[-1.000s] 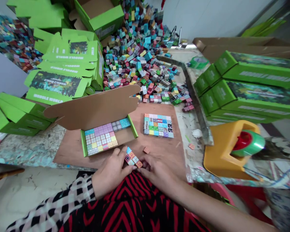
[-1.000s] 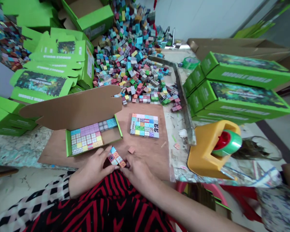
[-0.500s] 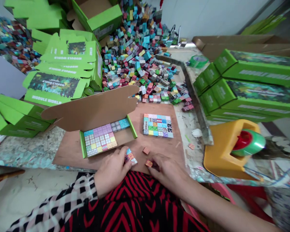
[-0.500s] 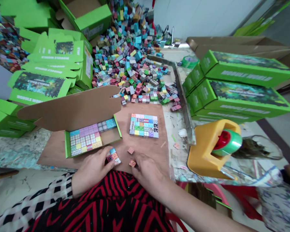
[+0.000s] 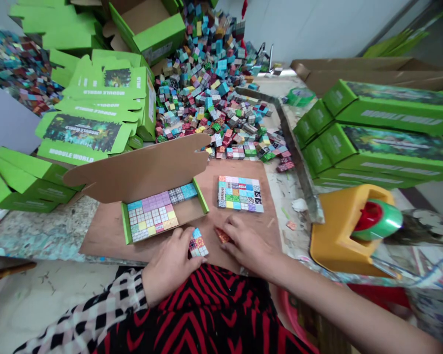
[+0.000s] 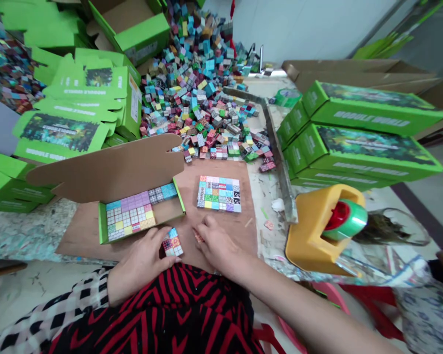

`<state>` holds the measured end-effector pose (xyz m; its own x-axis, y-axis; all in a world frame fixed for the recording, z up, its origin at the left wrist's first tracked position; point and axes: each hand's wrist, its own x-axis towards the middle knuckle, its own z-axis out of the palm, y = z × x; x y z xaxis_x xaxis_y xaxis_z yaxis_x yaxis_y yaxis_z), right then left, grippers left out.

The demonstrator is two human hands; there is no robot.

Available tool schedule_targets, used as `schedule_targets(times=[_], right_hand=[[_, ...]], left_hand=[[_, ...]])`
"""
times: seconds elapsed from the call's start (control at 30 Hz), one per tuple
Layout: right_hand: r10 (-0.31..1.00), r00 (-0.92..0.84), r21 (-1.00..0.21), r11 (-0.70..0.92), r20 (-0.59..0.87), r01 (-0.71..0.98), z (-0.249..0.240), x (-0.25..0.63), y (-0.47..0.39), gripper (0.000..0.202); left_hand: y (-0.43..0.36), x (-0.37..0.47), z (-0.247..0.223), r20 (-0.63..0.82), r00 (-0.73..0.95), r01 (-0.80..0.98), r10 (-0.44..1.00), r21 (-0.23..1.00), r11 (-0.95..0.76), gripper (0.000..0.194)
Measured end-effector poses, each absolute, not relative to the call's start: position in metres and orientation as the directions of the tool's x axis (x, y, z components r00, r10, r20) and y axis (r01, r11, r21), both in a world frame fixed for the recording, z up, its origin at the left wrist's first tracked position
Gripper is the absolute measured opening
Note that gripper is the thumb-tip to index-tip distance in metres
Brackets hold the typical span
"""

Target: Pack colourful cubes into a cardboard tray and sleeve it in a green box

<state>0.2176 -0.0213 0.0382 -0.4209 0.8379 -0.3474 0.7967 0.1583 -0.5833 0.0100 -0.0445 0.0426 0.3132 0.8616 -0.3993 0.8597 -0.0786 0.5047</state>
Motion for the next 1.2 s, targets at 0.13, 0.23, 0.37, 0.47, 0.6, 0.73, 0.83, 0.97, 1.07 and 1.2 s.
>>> schedule_targets(times=[0.13, 0.23, 0.37, 0.47, 0.6, 0.73, 0.83, 0.97, 1.07, 1.2], right_hand=[[0.827, -0.490, -0.713, 0.167, -0.274, 0.681, 0.043, 0.201, -0.018, 0.029], [0.807, -0.561, -0.786, 0.224, -0.182, 0.577, 0.048, 0.191, -0.015, 0.027], [0.824, -0.554, -0.807, 0.246, -0.117, 0.537, 0.049, 0.187, -0.011, 0.029], [0.807, -0.582, -0.806, 0.279, -0.097, 0.521, 0.049, 0.193, -0.010, 0.035], [0.688, -0.666, -0.730, 0.292, -0.289, 0.618, 0.063, 0.226, 0.010, 0.030], [0.810, -0.296, -0.423, 0.066, -0.506, 0.904, 0.084, 0.277, 0.071, 0.005], [0.956, 0.031, -0.268, -0.112, -0.292, 0.957, 0.084, 0.304, 0.125, 0.022], [0.958, 0.279, -0.224, -0.285, -0.061, 0.932, 0.061, 0.313, 0.174, 0.040], [0.937, 0.350, -0.240, -0.336, 0.017, 0.911, 0.045, 0.309, 0.190, 0.037], [0.929, 0.365, -0.266, -0.338, 0.061, 0.903, 0.039, 0.315, 0.190, 0.028]], left_hand=[[-0.047, 0.009, 0.034, -0.361, 0.350, 0.829, 0.865, 0.549, -0.106, 0.060], [-0.047, 0.008, 0.026, -0.337, 0.363, 0.821, 0.869, 0.557, -0.127, 0.060], [-0.044, 0.009, 0.027, -0.342, 0.384, 0.828, 0.858, 0.539, -0.156, 0.059], [-0.041, 0.012, 0.034, -0.407, 0.354, 0.870, 0.842, 0.473, -0.137, 0.060], [-0.040, 0.015, 0.038, -0.450, 0.316, 0.902, 0.835, 0.416, -0.117, 0.060], [-0.039, 0.016, 0.037, -0.457, 0.307, 0.901, 0.835, 0.422, -0.100, 0.060], [-0.040, 0.014, 0.035, -0.462, 0.320, 0.889, 0.827, 0.447, -0.094, 0.063], [-0.041, 0.010, 0.033, -0.448, 0.357, 0.858, 0.819, 0.504, -0.098, 0.068], [-0.041, 0.008, 0.034, -0.438, 0.366, 0.840, 0.821, 0.535, -0.089, 0.065], [-0.041, 0.007, 0.040, -0.444, 0.357, 0.832, 0.821, 0.550, -0.064, 0.061]])
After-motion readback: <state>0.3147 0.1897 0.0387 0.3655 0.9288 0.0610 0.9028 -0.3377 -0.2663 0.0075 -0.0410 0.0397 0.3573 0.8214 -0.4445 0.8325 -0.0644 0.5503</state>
